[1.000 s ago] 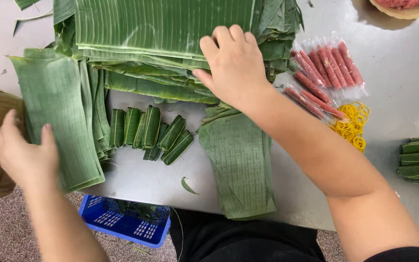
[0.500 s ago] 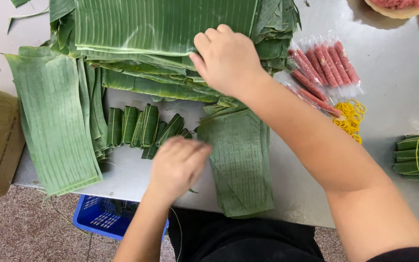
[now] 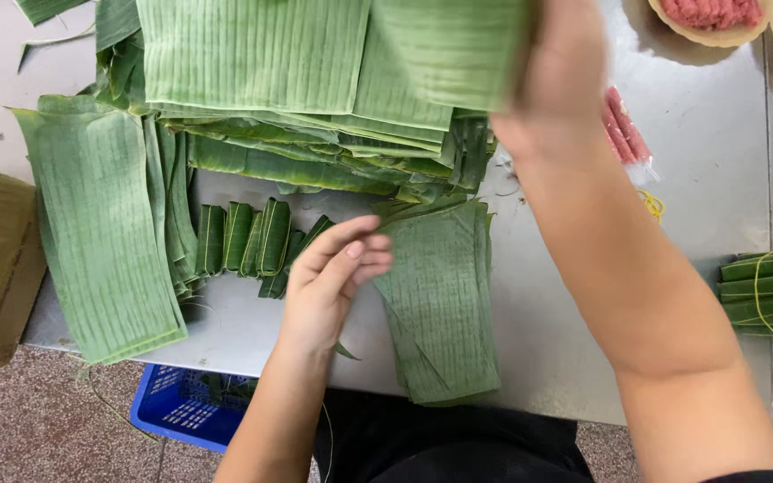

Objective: The person wraps individual sausages in banana leaves, folds the leaves tightly around each sausage, and secures them with yellow rubber bands. The wrapped units are placed in a row on the table. The person repeats this process for multiple sausages.

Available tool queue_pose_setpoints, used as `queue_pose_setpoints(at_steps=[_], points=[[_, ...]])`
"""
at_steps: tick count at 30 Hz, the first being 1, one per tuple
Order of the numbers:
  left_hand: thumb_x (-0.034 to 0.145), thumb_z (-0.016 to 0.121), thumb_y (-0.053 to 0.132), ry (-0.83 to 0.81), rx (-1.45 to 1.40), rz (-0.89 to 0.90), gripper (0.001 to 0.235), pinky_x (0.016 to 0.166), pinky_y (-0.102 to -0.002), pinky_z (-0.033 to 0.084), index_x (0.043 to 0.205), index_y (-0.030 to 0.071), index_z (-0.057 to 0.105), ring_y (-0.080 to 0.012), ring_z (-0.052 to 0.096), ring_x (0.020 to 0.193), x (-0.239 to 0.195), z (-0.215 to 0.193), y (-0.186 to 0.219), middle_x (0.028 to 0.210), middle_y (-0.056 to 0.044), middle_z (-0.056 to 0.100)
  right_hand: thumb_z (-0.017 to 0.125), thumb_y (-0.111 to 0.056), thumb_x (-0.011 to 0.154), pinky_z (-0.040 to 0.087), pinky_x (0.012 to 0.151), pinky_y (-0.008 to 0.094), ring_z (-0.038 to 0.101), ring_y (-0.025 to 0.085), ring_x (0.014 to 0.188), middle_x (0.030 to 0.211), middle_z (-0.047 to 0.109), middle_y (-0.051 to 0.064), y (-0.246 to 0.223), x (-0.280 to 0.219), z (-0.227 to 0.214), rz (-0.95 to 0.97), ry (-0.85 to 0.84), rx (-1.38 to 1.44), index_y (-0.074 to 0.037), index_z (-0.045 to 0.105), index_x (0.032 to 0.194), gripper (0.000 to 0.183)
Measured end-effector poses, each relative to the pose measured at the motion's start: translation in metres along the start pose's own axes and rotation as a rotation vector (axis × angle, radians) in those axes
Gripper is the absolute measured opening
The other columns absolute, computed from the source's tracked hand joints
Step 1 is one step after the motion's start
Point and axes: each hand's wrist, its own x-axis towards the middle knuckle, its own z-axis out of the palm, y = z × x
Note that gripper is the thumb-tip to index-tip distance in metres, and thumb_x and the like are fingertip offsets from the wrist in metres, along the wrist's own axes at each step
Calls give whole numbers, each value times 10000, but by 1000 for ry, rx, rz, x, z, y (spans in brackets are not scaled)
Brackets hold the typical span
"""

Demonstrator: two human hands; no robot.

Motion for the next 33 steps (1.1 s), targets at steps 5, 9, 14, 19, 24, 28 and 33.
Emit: queue_pose_setpoints(at_steps=[5, 9, 14, 19, 24, 28, 33], points=[[967, 702, 397, -248, -175, -38, 657, 1090, -390, 506, 1479, 39, 497, -251, 628, 1296, 0, 6, 1, 1417, -146, 632, 571, -158, 1026, 517, 959, 429, 618, 270, 1096, 1203, 596, 131, -7, -114, 21, -379, -54, -1222, 39, 490, 1298, 345], [951, 714, 429, -21, -266, 83, 694, 1152, -505, 447, 1461, 6, 506, -300, 540, 1356, 3, -23, -22, 1462, -126, 556, 650, -77, 985, 585, 671, 369, 696, 218, 754, 919, 696, 108, 65, -183, -2, 470, 369, -260, -22, 618, 1148, 174], [1018, 594, 488, 226, -582, 254, 649, 1121, -487, 442, 1434, -7, 534, -330, 567, 1299, -1, -22, 0, 1427, -139, 605, 667, -66, 997, 579, 658, 327, 697, 170, 751, 897, 714, 94, 98, -235, -42, 446, 302, -303, -8, 627, 1113, 136], [919, 656, 275, 394, -373, 191, 545, 1088, -459, 471, 1379, 10, 532, -287, 589, 1252, -12, -8, 2, 1363, -117, 625, 637, -106, 950, 583, 596, 328, 707, 176, 691, 887, 729, 83, 106, -234, -37, 539, 340, -196, -19, 631, 1121, 192], [924, 665, 52, 442, -256, -80, 454, 1069, -483, 477, 1349, -52, 547, -308, 608, 1221, -11, -37, -15, 1329, -151, 644, 617, -215, 997, 474, 475, 276, 650, 151, 624, 878, 708, 80, 89, -207, -20, 618, 418, 17, -28, 639, 1147, 240], [935, 634, 133, 495, -292, -66, 450, 1095, -494, 474, 1348, -27, 552, -314, 606, 1242, -2, -45, -3, 1342, -145, 638, 616, -185, 932, 448, 474, 281, 631, 102, 663, 927, 702, 21, 72, -196, -4, 701, 345, -93, -72, 624, 1162, 257], [995, 569, 289, 512, -324, 37, 505, 1132, -484, 450, 1414, 10, 533, -300, 582, 1302, 2, -44, 38, 1429, -132, 608, 597, -258, 1031, 397, 454, 266, 513, 88, 567, 830, 654, 41, 76, -207, -15, 655, 281, -162, -27, 659, 1100, 249]])
